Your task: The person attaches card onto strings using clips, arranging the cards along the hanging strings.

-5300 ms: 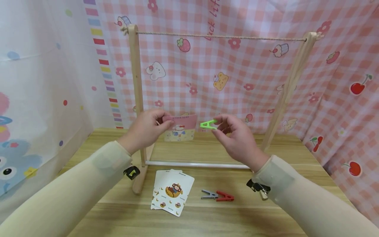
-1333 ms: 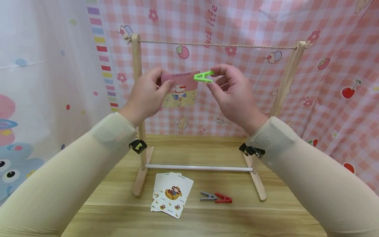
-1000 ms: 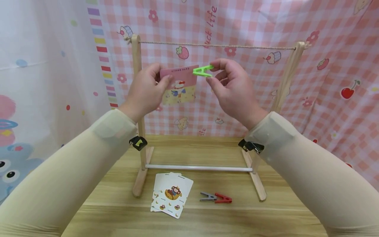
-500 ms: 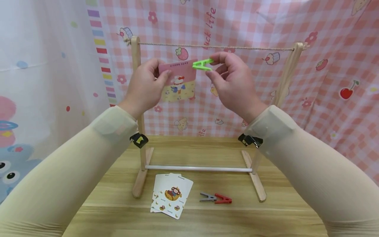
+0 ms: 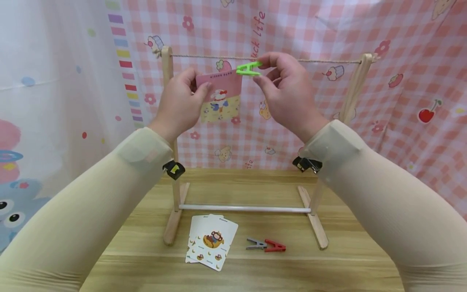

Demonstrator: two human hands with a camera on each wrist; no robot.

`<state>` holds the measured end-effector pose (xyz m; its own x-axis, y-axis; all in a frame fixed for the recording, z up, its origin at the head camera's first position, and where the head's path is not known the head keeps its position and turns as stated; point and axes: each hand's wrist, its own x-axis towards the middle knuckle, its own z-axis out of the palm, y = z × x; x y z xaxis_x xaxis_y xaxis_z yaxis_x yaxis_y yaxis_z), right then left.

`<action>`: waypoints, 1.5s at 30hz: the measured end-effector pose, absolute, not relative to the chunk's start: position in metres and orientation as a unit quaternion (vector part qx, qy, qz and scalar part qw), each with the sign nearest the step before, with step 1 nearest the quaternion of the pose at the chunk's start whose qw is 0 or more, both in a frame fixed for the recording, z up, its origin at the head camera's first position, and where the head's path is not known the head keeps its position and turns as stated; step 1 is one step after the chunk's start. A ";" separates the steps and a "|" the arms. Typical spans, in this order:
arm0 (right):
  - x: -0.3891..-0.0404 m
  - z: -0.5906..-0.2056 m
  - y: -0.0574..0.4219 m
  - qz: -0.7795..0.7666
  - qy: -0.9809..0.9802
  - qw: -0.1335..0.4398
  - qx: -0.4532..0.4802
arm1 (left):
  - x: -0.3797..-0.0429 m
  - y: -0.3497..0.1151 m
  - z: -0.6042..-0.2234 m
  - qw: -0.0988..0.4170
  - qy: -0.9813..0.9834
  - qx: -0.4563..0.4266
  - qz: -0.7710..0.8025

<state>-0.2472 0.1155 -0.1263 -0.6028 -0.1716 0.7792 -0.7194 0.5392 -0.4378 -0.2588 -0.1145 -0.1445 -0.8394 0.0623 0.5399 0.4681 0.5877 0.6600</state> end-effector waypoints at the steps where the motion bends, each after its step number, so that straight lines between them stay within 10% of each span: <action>1: -0.247 -0.125 0.115 0.391 -0.806 0.350 0.274 | -0.259 -0.114 -0.144 0.238 -0.858 -0.154 -0.428; 45: -0.261 -0.087 0.090 0.256 -0.855 0.388 0.228 | -0.263 -0.110 -0.132 0.259 -0.856 -0.145 -0.422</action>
<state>-0.2606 0.0900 -0.0870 -0.5942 -0.1920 0.7811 -0.5895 0.7646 -0.2605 -0.2635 -0.1101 -0.1319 -0.8231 0.0298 0.5672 0.4681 0.6010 0.6478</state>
